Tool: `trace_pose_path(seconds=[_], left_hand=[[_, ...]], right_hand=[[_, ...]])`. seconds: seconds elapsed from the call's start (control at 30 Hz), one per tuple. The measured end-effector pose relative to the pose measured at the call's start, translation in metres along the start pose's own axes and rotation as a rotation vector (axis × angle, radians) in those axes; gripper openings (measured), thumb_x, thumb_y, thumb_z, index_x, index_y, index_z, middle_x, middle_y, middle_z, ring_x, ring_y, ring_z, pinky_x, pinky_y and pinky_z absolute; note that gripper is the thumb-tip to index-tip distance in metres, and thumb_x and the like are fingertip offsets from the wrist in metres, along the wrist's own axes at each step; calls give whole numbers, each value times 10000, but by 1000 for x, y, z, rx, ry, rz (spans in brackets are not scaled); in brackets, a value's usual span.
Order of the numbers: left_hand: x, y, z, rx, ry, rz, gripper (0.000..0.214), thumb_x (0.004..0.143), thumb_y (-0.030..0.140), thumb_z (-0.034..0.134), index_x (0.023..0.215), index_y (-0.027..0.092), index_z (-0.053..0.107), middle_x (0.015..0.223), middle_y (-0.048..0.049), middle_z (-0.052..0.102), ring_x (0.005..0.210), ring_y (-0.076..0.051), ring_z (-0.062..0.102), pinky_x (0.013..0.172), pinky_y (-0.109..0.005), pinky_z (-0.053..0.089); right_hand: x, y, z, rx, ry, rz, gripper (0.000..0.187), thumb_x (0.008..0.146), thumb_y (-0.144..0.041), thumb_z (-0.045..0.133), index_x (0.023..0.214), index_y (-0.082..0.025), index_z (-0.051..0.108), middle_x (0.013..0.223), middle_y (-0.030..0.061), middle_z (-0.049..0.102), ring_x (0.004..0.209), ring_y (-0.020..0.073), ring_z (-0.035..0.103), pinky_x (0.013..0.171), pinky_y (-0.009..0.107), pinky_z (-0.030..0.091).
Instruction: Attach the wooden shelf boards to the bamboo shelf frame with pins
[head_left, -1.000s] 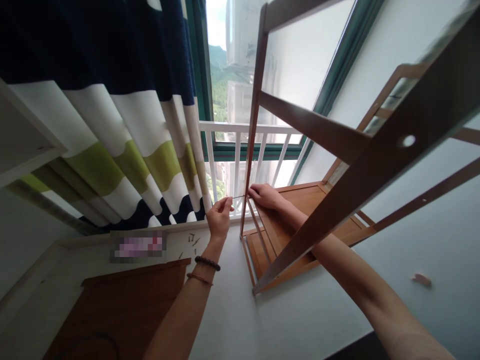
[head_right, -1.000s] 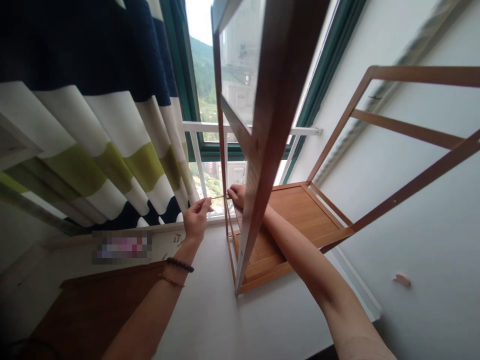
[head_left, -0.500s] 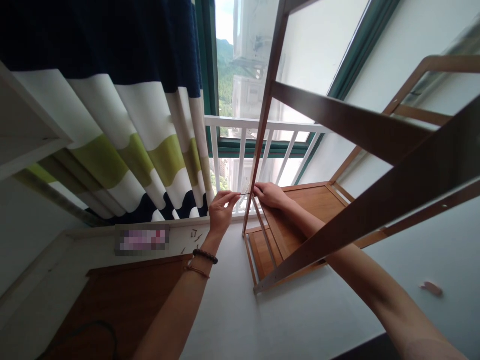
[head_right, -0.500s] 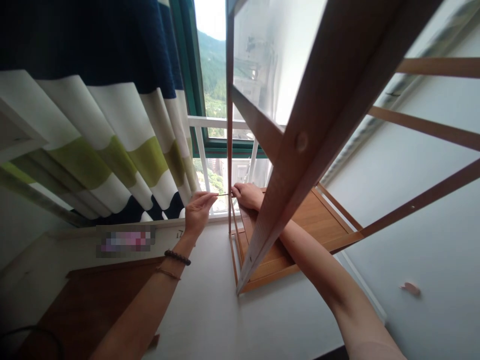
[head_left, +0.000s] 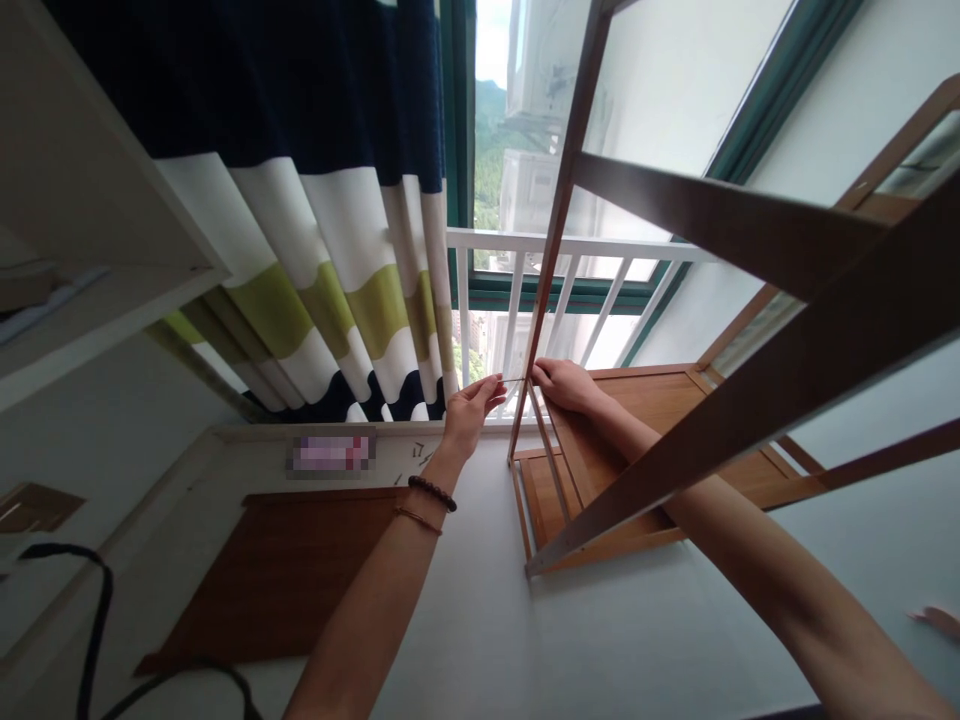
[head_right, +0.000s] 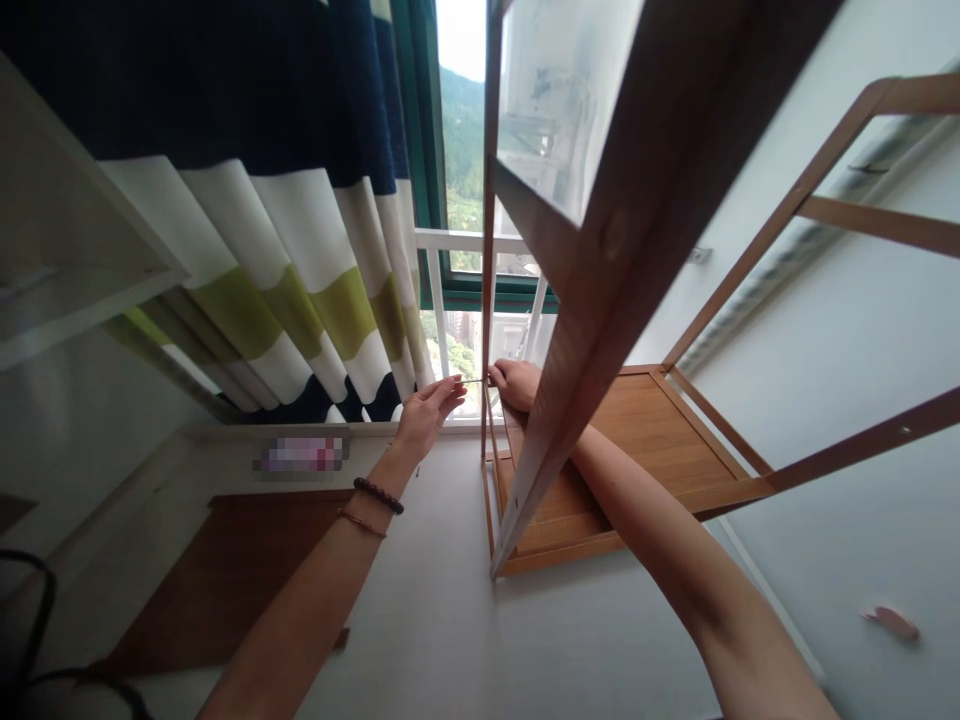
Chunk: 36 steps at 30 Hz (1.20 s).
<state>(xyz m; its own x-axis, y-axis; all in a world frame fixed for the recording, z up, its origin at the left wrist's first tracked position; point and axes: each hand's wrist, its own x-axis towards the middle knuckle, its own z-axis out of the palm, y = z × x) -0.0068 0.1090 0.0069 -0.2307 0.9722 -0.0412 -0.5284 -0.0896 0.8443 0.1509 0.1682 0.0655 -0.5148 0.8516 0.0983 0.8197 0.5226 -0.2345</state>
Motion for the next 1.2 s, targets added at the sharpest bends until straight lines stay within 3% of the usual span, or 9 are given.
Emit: trace_pose_path(seconds=[0.33, 0.47, 0.57, 0.77, 0.97, 1.1, 1.2], left_hand=[[4, 9, -4, -78, -120, -243, 270, 679, 311, 688, 880, 131, 663, 521, 37, 504, 478, -41, 502, 439, -144, 436], [6, 12, -2, -104, -71, -286, 130, 749, 223, 628, 808, 112, 660, 688, -33, 627, 682, -82, 615, 566, -140, 504], [7, 18, -1, -12, -96, -263, 116, 752, 178, 623, 823, 94, 660, 822, -86, 666, 814, -139, 637, 724, -216, 539], [13, 32, 0, 78, -118, -287, 115, 701, 83, 655, 811, 55, 639, 845, -122, 676, 829, -176, 650, 876, -304, 507], [17, 26, 6, 228, -128, 21, 289, 649, 132, 700, 917, 76, 606, 845, -102, 690, 774, -184, 664, 827, -347, 527], [10, 12, -2, 409, -124, 187, 294, 666, 306, 684, 878, 109, 634, 837, -92, 691, 730, -205, 669, 645, -312, 567], [5, 7, -8, 573, -97, 303, 312, 689, 380, 645, 876, 132, 670, 721, -62, 684, 625, -181, 662, 564, -276, 555]], right_hand=[[-4, -11, -10, -26, -31, 55, 394, 904, -364, 258, 858, -181, 604, 842, 67, 656, 743, 174, 572, 634, 251, 339], [-2, -9, -8, -31, -35, 57, 402, 908, -372, 252, 870, -182, 605, 862, 66, 657, 752, 174, 572, 635, 253, 339], [-1, -8, -7, -37, -43, 45, 400, 909, -373, 251, 880, -189, 605, 872, 56, 657, 762, 170, 571, 636, 247, 340], [-2, -10, -9, -43, -29, 46, 398, 909, -358, 254, 870, -181, 608, 877, 66, 657, 783, 177, 575, 642, 245, 342], [-5, -15, -14, -16, -37, 74, 388, 913, -350, 262, 884, -176, 608, 891, 65, 658, 799, 175, 575, 646, 241, 344], [-8, -21, -19, 14, -51, 102, 370, 918, -322, 276, 887, -161, 608, 900, 72, 660, 800, 166, 573, 650, 229, 353], [-7, -20, -18, 23, -53, 71, 355, 918, -311, 284, 884, -164, 605, 888, 74, 660, 783, 159, 572, 650, 225, 357]])
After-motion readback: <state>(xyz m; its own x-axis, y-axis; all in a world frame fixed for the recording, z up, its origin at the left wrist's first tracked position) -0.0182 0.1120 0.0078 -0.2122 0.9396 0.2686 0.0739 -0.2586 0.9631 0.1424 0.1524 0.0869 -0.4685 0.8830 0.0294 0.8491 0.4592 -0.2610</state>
